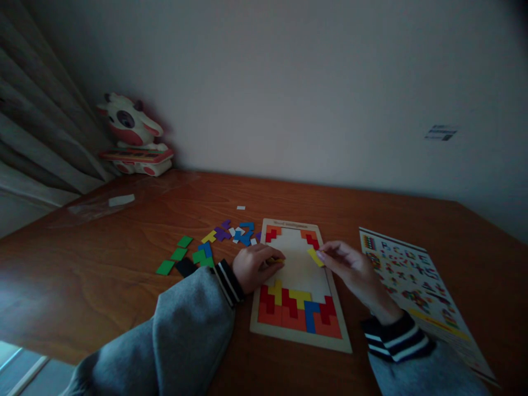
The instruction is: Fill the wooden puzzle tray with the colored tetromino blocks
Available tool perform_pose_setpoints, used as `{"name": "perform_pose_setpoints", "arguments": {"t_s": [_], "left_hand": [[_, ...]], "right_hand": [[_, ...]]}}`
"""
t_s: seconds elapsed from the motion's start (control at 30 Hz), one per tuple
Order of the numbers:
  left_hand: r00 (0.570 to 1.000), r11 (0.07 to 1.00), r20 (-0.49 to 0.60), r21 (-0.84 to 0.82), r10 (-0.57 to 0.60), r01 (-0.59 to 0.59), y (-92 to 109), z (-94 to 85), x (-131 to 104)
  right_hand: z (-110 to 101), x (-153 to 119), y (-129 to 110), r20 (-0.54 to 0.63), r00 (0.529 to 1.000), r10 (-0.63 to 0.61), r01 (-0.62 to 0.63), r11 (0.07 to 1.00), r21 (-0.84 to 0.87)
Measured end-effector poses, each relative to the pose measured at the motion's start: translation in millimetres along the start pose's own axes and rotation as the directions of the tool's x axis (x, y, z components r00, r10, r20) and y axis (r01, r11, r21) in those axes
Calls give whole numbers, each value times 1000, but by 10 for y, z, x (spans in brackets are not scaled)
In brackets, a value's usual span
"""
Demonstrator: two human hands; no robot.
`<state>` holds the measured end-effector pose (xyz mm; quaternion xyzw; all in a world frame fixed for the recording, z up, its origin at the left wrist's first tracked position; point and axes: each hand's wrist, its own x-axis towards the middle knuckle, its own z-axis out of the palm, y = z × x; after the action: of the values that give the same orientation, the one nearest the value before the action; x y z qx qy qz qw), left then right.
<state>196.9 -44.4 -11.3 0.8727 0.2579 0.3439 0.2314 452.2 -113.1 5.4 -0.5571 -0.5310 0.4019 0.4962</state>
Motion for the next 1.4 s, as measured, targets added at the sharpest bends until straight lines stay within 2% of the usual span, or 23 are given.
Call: {"name": "perform_pose_setpoints", "arguments": {"t_s": [0.1, 0.3, 0.5, 0.83, 0.93, 1.07, 1.3, 1.4], "left_hand": [[1000, 1000, -11, 12, -19, 19, 3, 0, -4], [999, 999, -3, 39, -36, 36, 5, 12, -2], [999, 999, 17, 31, -41, 41, 18, 2, -11], [1000, 999, 20, 38, -18, 17, 26, -1, 0], [997, 996, 5, 33, -79, 79, 45, -12, 2], [987, 987, -31, 22, -156, 157, 53, -14, 1], [998, 999, -44, 28, -37, 38, 44, -21, 27], [996, 998, -59, 25, -62, 63, 48, -32, 24]], "right_hand": [[-22, 1, 9, 43, 999, 5, -2, 998, -58], [-22, -3, 7, 103, 994, 44, -49, 998, 46], [-25, -10, 20, 182, 983, 36, -25, 998, -63], [7, -25, -34, 172, 982, 78, -76, 997, -21], [24, -21, -29, 153, 985, 81, -83, 996, 6], [43, -8, 3, 95, 995, 29, -28, 1000, -8], [49, -21, 8, 64, 998, -1, 9, 992, -123], [38, -20, 3, 43, 999, -22, 27, 995, -95]]}}
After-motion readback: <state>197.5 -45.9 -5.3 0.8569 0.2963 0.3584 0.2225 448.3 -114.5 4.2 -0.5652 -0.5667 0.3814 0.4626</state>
